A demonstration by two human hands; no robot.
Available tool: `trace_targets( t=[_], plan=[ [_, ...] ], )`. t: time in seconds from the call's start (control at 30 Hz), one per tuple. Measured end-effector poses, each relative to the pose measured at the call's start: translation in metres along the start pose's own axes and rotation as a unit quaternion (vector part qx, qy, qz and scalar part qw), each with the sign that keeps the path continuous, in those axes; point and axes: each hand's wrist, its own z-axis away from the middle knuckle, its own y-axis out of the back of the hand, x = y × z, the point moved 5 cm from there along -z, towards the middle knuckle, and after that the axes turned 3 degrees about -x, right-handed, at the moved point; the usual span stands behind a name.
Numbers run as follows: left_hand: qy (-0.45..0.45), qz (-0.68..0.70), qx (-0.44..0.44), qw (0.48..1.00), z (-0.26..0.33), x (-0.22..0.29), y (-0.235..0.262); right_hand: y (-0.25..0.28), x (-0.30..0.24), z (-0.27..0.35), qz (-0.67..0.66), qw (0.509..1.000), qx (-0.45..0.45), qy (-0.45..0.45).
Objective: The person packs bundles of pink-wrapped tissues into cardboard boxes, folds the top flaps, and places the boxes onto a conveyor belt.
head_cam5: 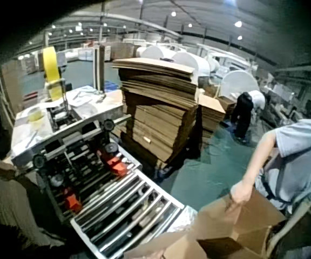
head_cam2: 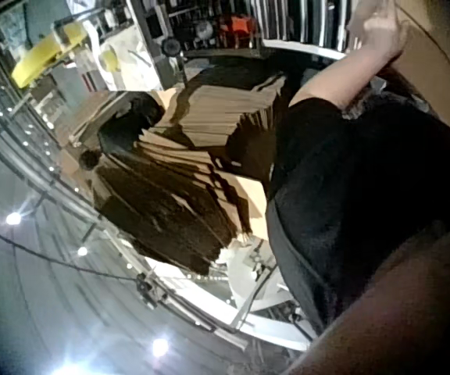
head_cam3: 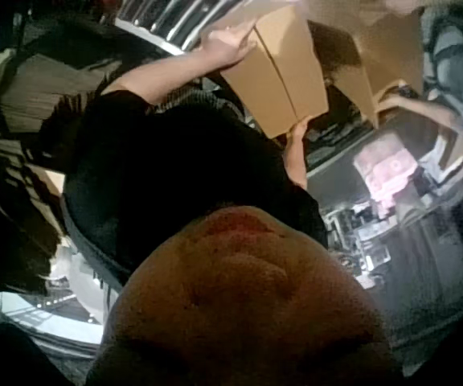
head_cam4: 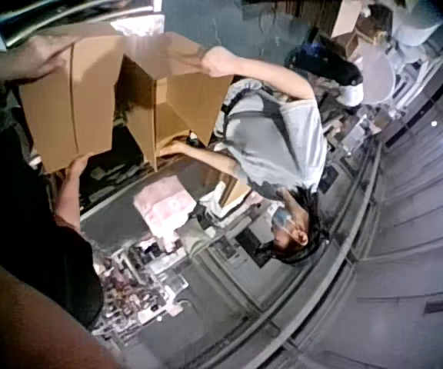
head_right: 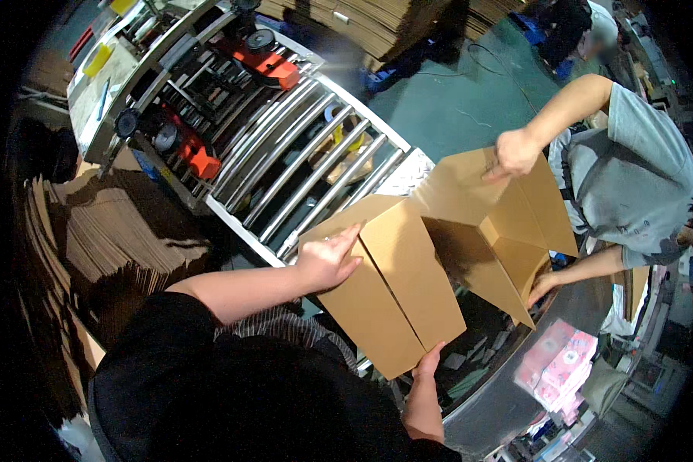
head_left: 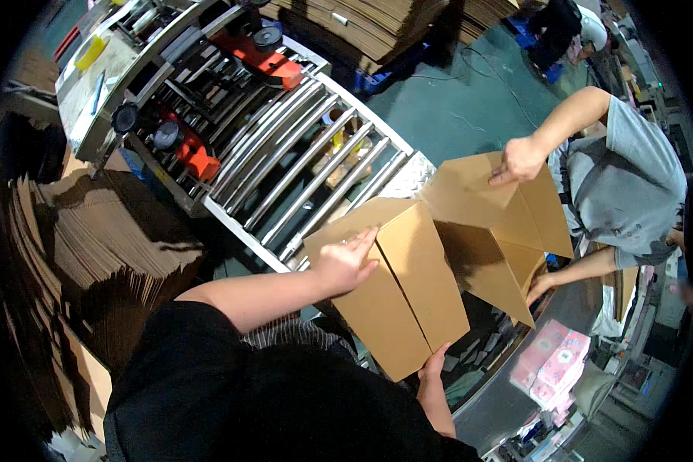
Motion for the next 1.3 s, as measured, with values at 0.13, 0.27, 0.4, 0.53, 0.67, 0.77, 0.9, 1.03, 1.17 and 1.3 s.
trace_targets(
  t=[0.13, 0.27, 0.4, 0.53, 0.67, 0.77, 0.9, 1.03, 1.17, 1.3],
  plan=[
    [-0.021, 0.026, 0.003, 0.999, 0.016, 0.024, 0.002, 0.018, 0.004, -0.002, -0.039, 0.999, -0.022, -0.025],
    [-0.052, 0.052, -0.018, 0.997, 0.035, 0.039, 0.005, 0.018, 0.002, 0.003, -0.031, 0.999, -0.030, -0.032],
    [0.017, 0.020, -0.142, 0.989, 0.038, 0.008, 0.003, 0.012, -0.005, -0.008, 0.026, 1.000, -0.010, 0.006],
    [-0.079, -0.022, -0.002, 0.997, 0.027, -0.020, 0.027, 0.003, -0.016, -0.011, 0.133, 0.964, 0.183, 0.137],
    [0.260, 0.144, -0.043, 0.954, -0.012, -0.182, -0.039, -0.002, -0.029, 0.000, 0.223, 0.895, 0.306, 0.237],
    [0.294, 0.148, -0.183, 0.926, -0.011, -0.229, -0.127, -0.020, -0.046, 0.014, 0.292, 0.862, 0.334, 0.247],
    [0.355, 0.502, -0.205, 0.762, 0.013, -0.231, -0.231, 0.000, -0.057, 0.006, 0.383, 0.810, 0.346, 0.279],
    [0.414, 0.291, -0.246, 0.827, 0.050, -0.191, -0.258, 0.056, -0.078, -0.009, 0.348, 0.833, 0.332, 0.272],
    [0.421, 0.261, -0.229, 0.838, 0.085, -0.185, -0.294, 0.094, -0.090, -0.025, 0.365, 0.826, 0.292, 0.314],
    [0.368, 0.550, -0.206, 0.721, 0.070, -0.152, -0.301, 0.101, -0.099, -0.028, 0.405, 0.816, 0.290, 0.293]
  ],
)
